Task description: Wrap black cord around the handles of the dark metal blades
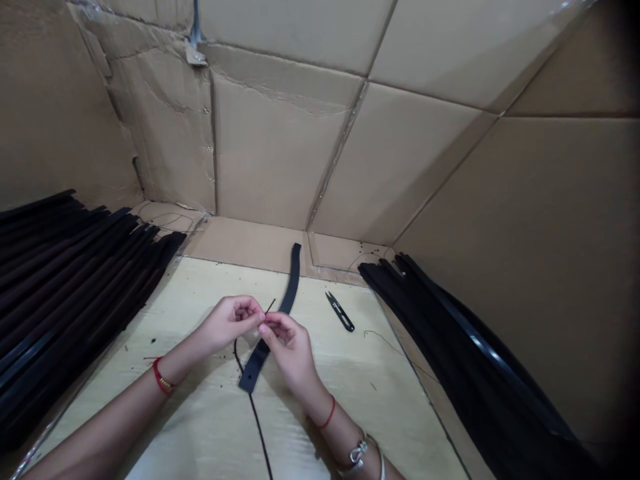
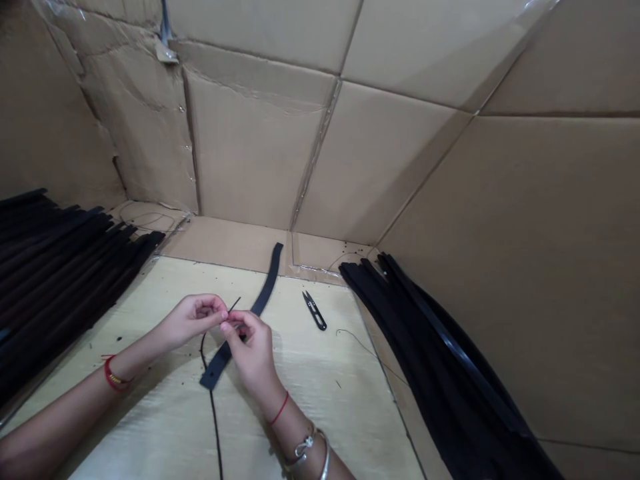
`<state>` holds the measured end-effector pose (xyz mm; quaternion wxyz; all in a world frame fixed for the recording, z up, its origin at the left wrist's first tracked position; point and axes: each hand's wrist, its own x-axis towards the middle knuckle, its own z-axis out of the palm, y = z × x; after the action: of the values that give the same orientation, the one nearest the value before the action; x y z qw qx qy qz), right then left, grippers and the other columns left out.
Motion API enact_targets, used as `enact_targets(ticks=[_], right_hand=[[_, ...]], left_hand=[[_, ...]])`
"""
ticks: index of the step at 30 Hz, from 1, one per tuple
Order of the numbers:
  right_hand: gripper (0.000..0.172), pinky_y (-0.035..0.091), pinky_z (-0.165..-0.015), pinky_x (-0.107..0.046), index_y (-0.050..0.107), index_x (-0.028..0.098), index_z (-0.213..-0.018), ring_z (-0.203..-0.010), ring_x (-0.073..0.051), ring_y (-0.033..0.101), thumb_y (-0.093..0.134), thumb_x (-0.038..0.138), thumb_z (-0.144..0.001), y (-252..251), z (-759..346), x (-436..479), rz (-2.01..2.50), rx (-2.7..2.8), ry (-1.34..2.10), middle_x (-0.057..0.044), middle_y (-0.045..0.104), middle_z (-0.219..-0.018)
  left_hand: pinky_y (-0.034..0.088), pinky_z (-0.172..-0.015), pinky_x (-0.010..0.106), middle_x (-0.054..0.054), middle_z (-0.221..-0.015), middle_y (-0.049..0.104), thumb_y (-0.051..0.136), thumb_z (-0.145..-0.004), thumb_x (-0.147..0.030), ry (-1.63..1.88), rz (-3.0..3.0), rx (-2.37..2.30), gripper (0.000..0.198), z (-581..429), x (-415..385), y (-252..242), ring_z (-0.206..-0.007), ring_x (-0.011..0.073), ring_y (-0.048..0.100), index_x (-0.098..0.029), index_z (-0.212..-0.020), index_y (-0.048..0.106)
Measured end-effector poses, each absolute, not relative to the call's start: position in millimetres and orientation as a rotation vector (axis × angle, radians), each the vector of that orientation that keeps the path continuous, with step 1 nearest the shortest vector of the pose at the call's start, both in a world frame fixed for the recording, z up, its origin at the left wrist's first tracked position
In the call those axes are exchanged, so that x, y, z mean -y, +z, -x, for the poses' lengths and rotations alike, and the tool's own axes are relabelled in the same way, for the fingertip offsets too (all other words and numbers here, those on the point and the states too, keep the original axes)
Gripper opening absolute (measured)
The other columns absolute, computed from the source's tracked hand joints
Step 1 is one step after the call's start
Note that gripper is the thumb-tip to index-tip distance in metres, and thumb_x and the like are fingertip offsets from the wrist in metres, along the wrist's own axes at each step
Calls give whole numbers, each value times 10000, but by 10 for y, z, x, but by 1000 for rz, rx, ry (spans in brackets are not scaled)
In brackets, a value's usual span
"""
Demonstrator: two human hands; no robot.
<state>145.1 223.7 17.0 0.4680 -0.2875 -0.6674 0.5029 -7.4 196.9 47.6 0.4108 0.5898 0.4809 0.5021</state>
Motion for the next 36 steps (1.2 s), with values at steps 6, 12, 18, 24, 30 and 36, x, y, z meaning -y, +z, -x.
enact_targets(ticks=[6, 12, 18, 24, 30, 36], right_hand=[[184, 459, -608, -278, 634, 139, -742, -611, -157, 573, 674, 317, -767, 168, -1488, -2276, 756, 1553, 1342, -50, 638, -665], [165, 422, -597, -262, 589, 147, -714, -609, -140, 526, 636, 290, -784, 258, -1471, -2187, 750, 1594, 1281, -24, 587, -655], [122, 385, -580, -256, 573, 157, -674, -616, -137, 488, 605, 218, -775, 388, -1522, -2095, 735, 1678, 1066, -12, 541, -665], [127, 380, -579, -256, 542, 168, -696, -623, -137, 484, 580, 216, -807, 382, -1561, -2116, 729, 1656, 1004, -9, 523, -679], [158, 385, -624, -278, 515, 172, -671, -656, -149, 479, 596, 223, -796, 391, -1564, -2005, 602, 1625, 1168, -15, 522, -674], [192, 388, -513, -248, 429, 194, -736, -544, -129, 501, 544, 306, -842, 432, -1627, -2107, 479, 1436, 1524, -3, 563, -636]], left_hand=[[335, -440, 202, -31, -587, 511, 589, -841, -524, 1121, -1469, -1236, 402, 58, -2029, 367, -456, 69, 423, -127, -773, 582], [455, -576, 244, -19, -695, 539, 488, -956, -419, 1026, -1580, -1521, 314, -47, -2557, 456, -572, 92, 508, -126, -887, 580], [518, -767, 346, 47, -900, 639, 616, -889, -387, 705, -1659, -1784, 270, -459, -3207, 685, -822, 160, 618, -117, -906, 627], [533, -714, 316, 35, -889, 644, 593, -910, -356, 774, -1596, -1735, 251, -397, -3454, 801, -771, 149, 625, -110, -945, 629], [492, -593, 251, 4, -764, 591, 516, -952, -388, 1298, -1425, -1555, 288, 193, -3320, 1174, -614, 97, 555, -114, -917, 597], [453, -559, 238, -17, -689, 545, 474, -960, -413, 1801, -1235, -1204, 306, 564, -2697, 1361, -575, 97, 525, -130, -900, 573]])
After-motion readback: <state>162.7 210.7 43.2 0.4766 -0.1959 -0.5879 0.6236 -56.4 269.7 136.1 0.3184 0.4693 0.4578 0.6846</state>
